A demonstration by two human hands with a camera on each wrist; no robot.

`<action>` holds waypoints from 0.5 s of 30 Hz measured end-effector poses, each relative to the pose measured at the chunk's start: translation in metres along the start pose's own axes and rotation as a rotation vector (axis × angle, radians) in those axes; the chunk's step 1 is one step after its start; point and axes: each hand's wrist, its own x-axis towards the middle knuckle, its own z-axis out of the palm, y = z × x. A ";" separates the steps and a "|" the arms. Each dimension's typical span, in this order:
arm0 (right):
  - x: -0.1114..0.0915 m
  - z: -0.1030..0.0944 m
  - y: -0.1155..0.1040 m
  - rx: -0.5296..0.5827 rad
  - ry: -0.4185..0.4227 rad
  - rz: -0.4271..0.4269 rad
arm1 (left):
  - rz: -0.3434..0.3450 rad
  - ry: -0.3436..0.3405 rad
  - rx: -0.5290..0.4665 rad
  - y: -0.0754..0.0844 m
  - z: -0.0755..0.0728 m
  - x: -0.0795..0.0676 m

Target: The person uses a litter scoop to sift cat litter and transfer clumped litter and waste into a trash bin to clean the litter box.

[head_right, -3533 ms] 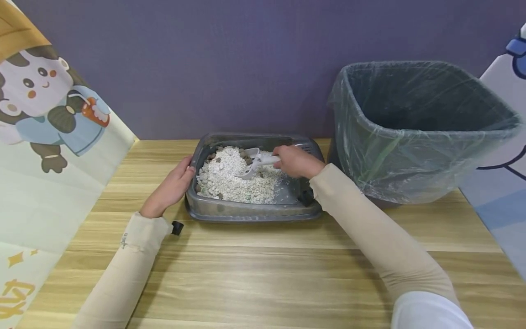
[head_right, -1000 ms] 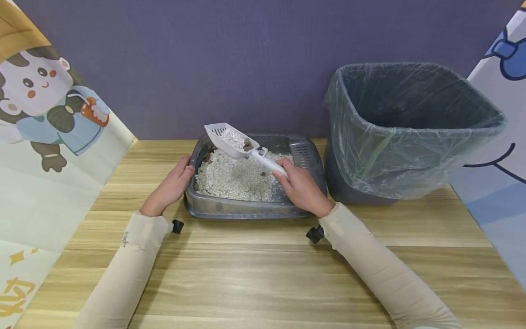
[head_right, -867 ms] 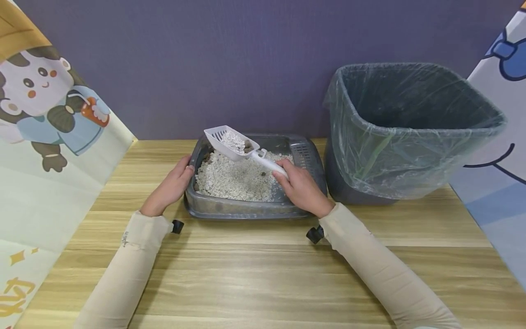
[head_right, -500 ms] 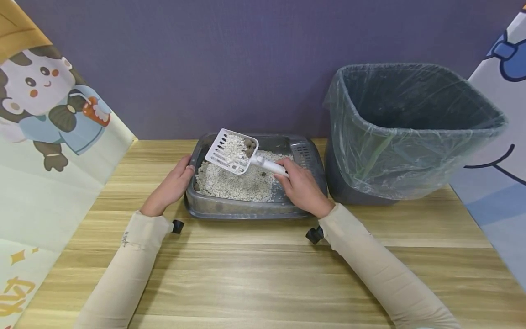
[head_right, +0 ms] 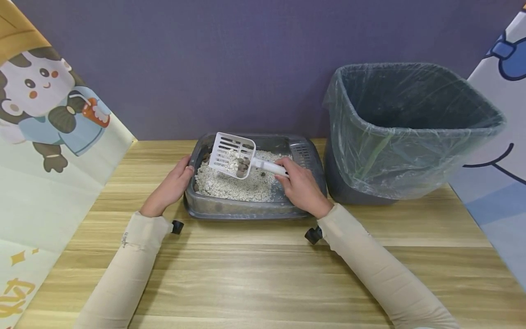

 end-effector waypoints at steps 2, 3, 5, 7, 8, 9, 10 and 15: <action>0.000 0.000 0.000 0.002 0.000 0.004 | 0.001 0.000 -0.001 0.000 0.000 0.000; 0.000 0.000 0.000 0.002 0.000 0.007 | 0.001 -0.001 -0.001 0.000 0.000 0.000; 0.000 0.000 0.000 0.001 -0.001 0.013 | 0.001 0.000 0.000 -0.001 0.000 0.001; 0.000 0.000 0.001 0.005 -0.003 0.017 | 0.001 0.000 0.003 -0.001 0.000 0.000; -0.001 0.000 0.001 0.011 -0.005 0.020 | 0.001 0.001 0.004 -0.002 0.000 0.000; -0.001 0.000 0.001 0.016 -0.006 0.023 | 0.000 0.001 0.005 -0.002 0.000 0.000; -0.001 0.000 0.001 0.025 -0.008 0.026 | 0.001 0.000 0.005 -0.002 0.000 0.000; -0.001 -0.001 0.002 0.049 -0.031 0.048 | 0.005 0.006 0.005 -0.002 0.000 0.000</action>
